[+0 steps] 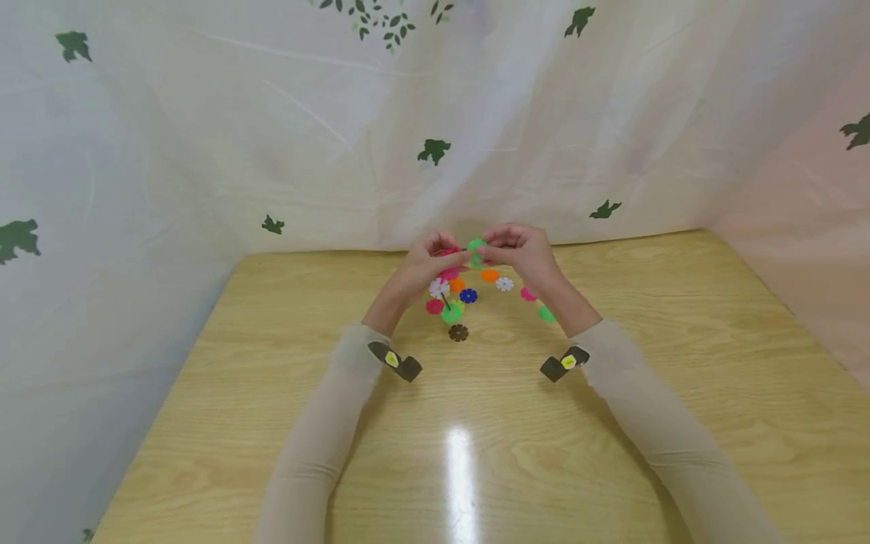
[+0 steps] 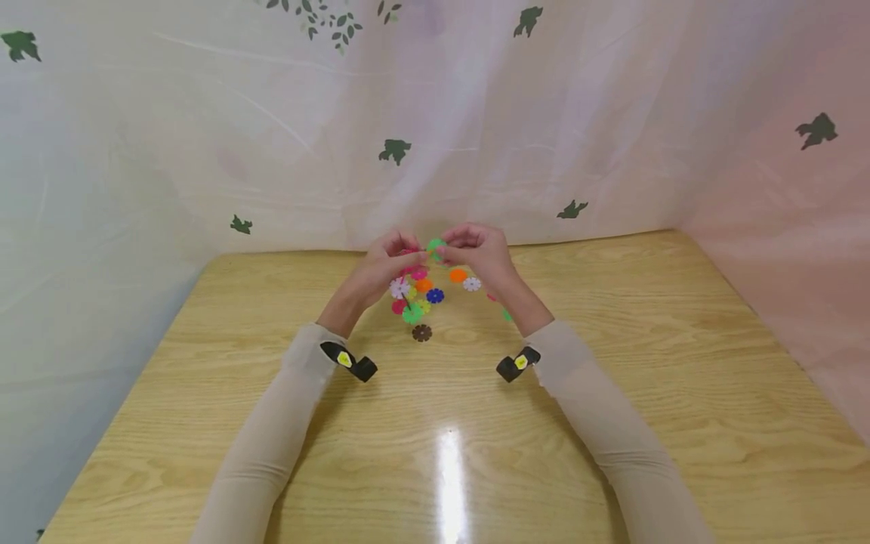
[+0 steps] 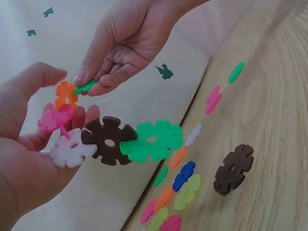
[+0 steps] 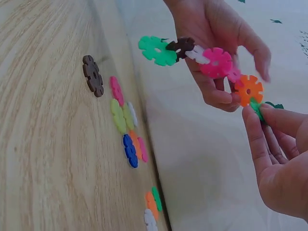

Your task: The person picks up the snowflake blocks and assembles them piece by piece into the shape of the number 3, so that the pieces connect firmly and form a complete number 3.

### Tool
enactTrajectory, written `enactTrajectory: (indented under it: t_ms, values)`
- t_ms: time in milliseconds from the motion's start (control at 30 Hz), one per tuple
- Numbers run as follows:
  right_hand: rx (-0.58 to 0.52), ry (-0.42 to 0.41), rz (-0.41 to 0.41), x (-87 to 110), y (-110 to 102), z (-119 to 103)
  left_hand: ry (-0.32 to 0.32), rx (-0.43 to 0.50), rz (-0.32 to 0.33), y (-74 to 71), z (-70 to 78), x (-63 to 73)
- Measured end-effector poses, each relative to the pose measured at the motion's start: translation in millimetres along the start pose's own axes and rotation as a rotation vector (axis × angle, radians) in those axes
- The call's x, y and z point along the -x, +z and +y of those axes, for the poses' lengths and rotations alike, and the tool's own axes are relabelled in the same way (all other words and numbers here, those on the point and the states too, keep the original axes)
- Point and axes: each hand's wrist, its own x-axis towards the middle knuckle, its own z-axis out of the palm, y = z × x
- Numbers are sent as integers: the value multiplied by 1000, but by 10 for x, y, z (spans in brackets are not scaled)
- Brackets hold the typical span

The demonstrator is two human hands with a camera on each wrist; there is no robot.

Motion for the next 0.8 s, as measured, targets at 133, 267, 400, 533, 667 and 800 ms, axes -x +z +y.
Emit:
enactTrajectory:
  t_ms: [133,267,400,533,667,800]
  values:
    - [35,-5,-39,9,8,14,-24,12,-15,14,-38,-11]
    - [68,-11,-56,16,22,20,-26,-5,-8,15,-37,-5]
    - [94,7,-73,25,40,22,-47,-33,14,3,-19,18]
    - [88,29,-89,26,64,37,-68,-36,21,-2,-9,39]
    - [66,31,-106,19,85,51,-73,-23,24,-3,-21,34]
    - [61,31,-120,13,90,44,-71,-26,35,-5,-22,16]
